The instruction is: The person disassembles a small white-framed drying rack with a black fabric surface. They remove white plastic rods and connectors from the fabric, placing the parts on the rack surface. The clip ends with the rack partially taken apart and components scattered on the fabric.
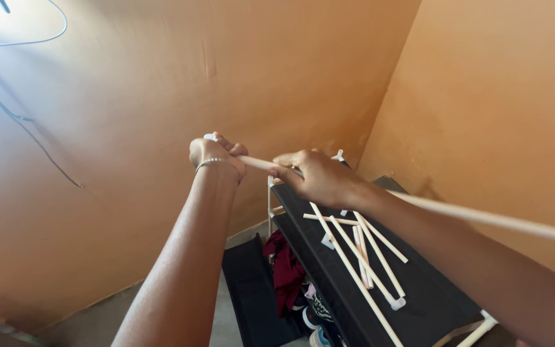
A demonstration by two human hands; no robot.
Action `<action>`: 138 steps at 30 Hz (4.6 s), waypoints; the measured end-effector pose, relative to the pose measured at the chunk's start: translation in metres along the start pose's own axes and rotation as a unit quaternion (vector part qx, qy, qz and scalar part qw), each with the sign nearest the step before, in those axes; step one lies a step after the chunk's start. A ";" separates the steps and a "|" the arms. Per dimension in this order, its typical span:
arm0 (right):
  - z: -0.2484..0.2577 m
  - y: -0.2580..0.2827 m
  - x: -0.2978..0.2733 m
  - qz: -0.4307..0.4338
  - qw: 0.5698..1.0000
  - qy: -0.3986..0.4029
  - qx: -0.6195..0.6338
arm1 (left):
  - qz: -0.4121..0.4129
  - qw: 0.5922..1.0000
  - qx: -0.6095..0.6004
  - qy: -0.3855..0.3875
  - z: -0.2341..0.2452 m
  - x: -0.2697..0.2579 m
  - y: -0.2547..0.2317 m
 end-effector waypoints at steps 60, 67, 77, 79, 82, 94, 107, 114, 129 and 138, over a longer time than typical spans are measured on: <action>-0.174 -0.334 -0.129 -0.328 0.944 -0.013 0.041 | 0.063 0.894 0.435 -0.083 0.142 0.132 0.236; -0.238 -0.342 -0.133 -0.412 0.905 0.082 0.062 | 0.090 0.837 0.539 0.011 0.193 0.160 0.277; -0.227 -0.318 -0.141 -0.358 0.925 0.119 0.042 | -0.039 0.660 0.744 0.101 0.190 0.150 0.274; -0.214 -0.313 -0.138 -0.337 0.935 0.112 -0.020 | -0.054 0.669 0.734 0.107 0.185 0.146 0.273; -0.222 -0.309 -0.146 -0.356 0.913 0.199 -0.023 | -0.068 0.663 0.737 0.109 0.181 0.139 0.266; -0.272 -0.285 -0.183 -0.249 0.909 0.333 -0.043 | -0.045 0.670 0.737 0.072 0.177 0.104 0.228; -0.197 -0.251 -0.144 -0.354 0.820 0.218 0.393 | 0.003 0.696 0.712 0.088 0.170 0.063 0.188; -0.151 -0.257 -0.100 -0.373 0.759 -0.038 0.532 | 0.194 0.703 0.609 0.312 0.162 0.013 0.213; -0.042 -0.074 -0.067 0.107 0.966 -0.125 -0.200 | 0.131 0.842 0.458 0.253 0.118 0.000 0.140; -0.063 -0.097 -0.057 -0.027 0.999 -0.010 0.046 | -0.063 0.801 0.477 0.356 0.080 -0.024 0.107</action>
Point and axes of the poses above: each hand's wrist, its own x-axis towards the middle knuckle, its own z-axis out of the back of the hand, y = z × x, the point moved 9 cm from there along x, towards the middle knuckle, and after that the axes turned 15 degrees about -x, right-handed, at the moved point
